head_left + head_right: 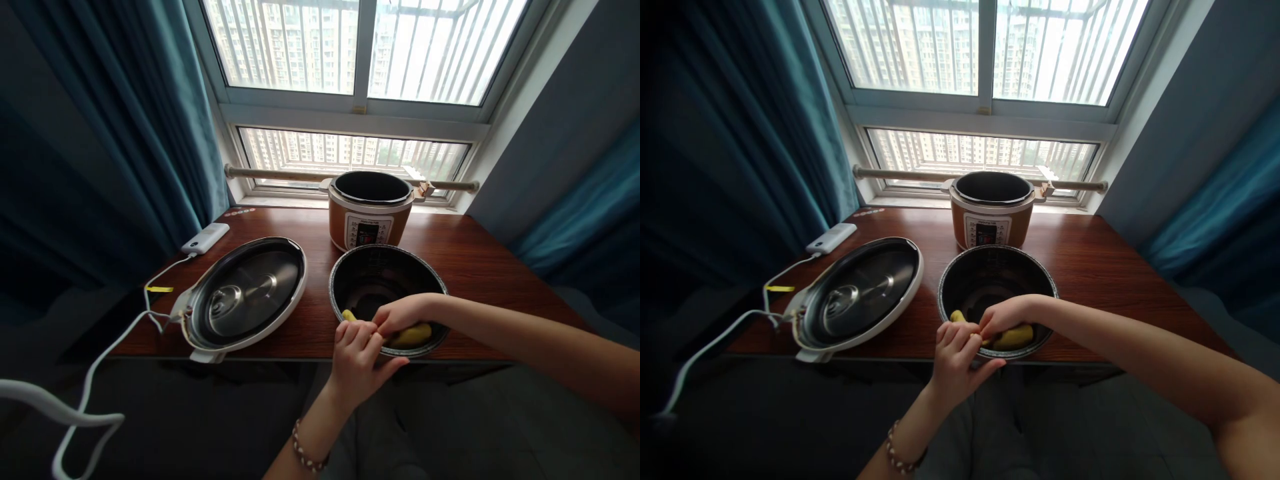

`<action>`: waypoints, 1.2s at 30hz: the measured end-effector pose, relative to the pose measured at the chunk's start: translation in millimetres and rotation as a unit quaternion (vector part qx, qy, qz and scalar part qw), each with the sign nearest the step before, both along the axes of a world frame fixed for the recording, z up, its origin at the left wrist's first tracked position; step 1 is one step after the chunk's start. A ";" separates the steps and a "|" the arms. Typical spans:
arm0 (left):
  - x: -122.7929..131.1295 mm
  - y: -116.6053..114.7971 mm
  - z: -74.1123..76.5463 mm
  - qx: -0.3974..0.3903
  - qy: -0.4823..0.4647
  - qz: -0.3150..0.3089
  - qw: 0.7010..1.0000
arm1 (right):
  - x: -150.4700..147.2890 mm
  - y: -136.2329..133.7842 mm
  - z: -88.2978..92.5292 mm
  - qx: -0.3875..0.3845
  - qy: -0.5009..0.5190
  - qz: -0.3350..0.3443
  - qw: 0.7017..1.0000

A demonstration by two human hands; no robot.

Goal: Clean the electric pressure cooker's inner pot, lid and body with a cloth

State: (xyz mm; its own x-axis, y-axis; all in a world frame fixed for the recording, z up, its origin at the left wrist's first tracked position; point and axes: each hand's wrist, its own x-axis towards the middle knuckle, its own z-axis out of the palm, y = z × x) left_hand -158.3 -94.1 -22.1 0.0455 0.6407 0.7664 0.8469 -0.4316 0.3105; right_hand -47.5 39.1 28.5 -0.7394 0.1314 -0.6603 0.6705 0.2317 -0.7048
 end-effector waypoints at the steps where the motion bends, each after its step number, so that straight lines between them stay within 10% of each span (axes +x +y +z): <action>1: -0.6 0.6 -2.7 0.017 -0.004 -0.003 1.000 | 4.6 -0.5 5.5 -0.019 0.004 -0.037 0.999; 7: -4.2 -10.9 -4.6 0.058 -0.092 -0.045 0.993 | 21.2 -32.0 32.2 -0.032 0.125 -0.303 0.944; 14: -1.5 -34.0 51.0 -0.028 -0.121 -0.056 0.991 | 17.8 -83.3 45.5 -0.048 0.260 -0.399 0.878; 19: 9.7 -18.2 62.8 -0.172 -0.039 -0.035 0.984 | 35.7 -112.6 35.0 0.226 0.324 -0.334 0.856; 26: 22.8 -6.3 52.2 -0.245 0.172 -0.016 0.954 | 65.7 -92.2 -17.8 0.576 0.279 -0.458 0.617; 36: -36.1 6.7 64.1 -0.217 0.230 -0.180 0.931 | 73.4 -75.4 -45.3 0.563 0.281 -0.432 0.645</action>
